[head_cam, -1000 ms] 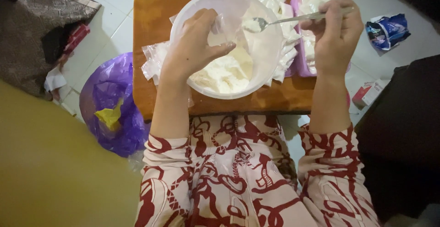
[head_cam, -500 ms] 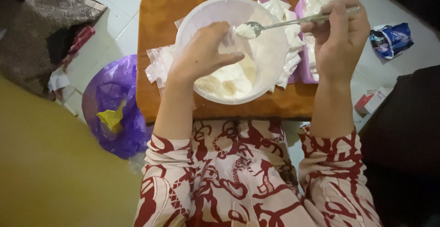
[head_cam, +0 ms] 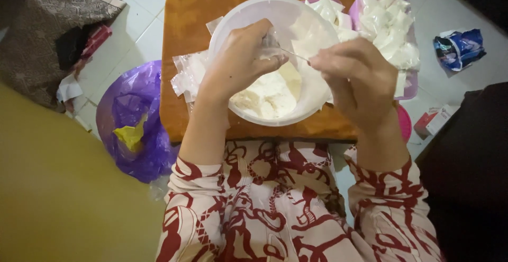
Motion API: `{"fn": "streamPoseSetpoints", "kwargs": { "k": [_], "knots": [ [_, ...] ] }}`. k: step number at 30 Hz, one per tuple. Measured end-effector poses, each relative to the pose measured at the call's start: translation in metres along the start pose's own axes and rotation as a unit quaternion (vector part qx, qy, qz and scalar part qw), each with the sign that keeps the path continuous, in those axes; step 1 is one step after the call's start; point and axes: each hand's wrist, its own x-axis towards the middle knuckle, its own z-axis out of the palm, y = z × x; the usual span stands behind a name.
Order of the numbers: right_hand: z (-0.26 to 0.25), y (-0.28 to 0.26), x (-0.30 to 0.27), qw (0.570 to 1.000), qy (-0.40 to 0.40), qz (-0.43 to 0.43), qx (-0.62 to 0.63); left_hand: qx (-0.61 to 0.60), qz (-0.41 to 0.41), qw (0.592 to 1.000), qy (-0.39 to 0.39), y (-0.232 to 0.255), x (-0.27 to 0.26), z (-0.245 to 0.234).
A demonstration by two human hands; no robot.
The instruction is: Filling small plastic bags with white powder from a bowl using a spoon.
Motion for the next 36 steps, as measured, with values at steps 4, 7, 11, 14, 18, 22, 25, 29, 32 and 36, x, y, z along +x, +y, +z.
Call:
{"fn": "streamPoseSetpoints", "kwargs": {
  "k": [4, 7, 11, 14, 18, 22, 25, 29, 32, 36],
  "knots": [
    [-0.013, 0.022, -0.02, 0.997, 0.045, -0.057, 0.018, -0.018, -0.007, 0.999, 0.036, 0.003, -0.002, -0.001],
    [-0.03, 0.033, -0.024, 0.976, 0.11, -0.155, -0.106, 0.004, 0.01, 0.995, 0.099, 0.005, 0.0, -0.002],
    [0.003, 0.019, 0.009, 0.99, 0.03, 0.078, -0.117, -0.007, 0.029, 0.982, 0.187, 0.009, 0.0, -0.003],
    [0.041, 0.026, 0.028, 0.976, -0.122, 0.133, -0.125, -0.018, 0.061, 0.969, 0.237, 0.006, -0.002, -0.003],
    [0.074, 0.036, 0.048, 0.931, -0.296, 0.204, -0.056, -0.022, 0.045, 0.959, 0.279, -0.007, -0.005, 0.001],
    [0.07, 0.035, 0.048, 0.89, -0.363, 0.276, -0.001, -0.046, 0.061, 0.955, 0.287, 0.001, -0.004, -0.006],
    [0.06, 0.036, 0.041, 0.888, -0.34, 0.311, 0.008, -0.053, 0.063, 0.96, 0.268, -0.002, -0.005, -0.006],
    [0.037, 0.034, 0.024, 0.955, -0.134, 0.257, 0.066, -0.154, 0.029, 0.958, 0.24, -0.011, -0.013, -0.009],
    [0.015, 0.038, 0.005, 0.956, -0.014, 0.26, 0.137, -0.261, 0.024, 0.946, 0.194, 0.002, -0.021, -0.013],
    [-0.007, 0.043, -0.015, 0.927, 0.107, 0.309, 0.184, -0.228, 0.033, 0.963, 0.142, 0.019, -0.026, 0.002]
  ]
}}
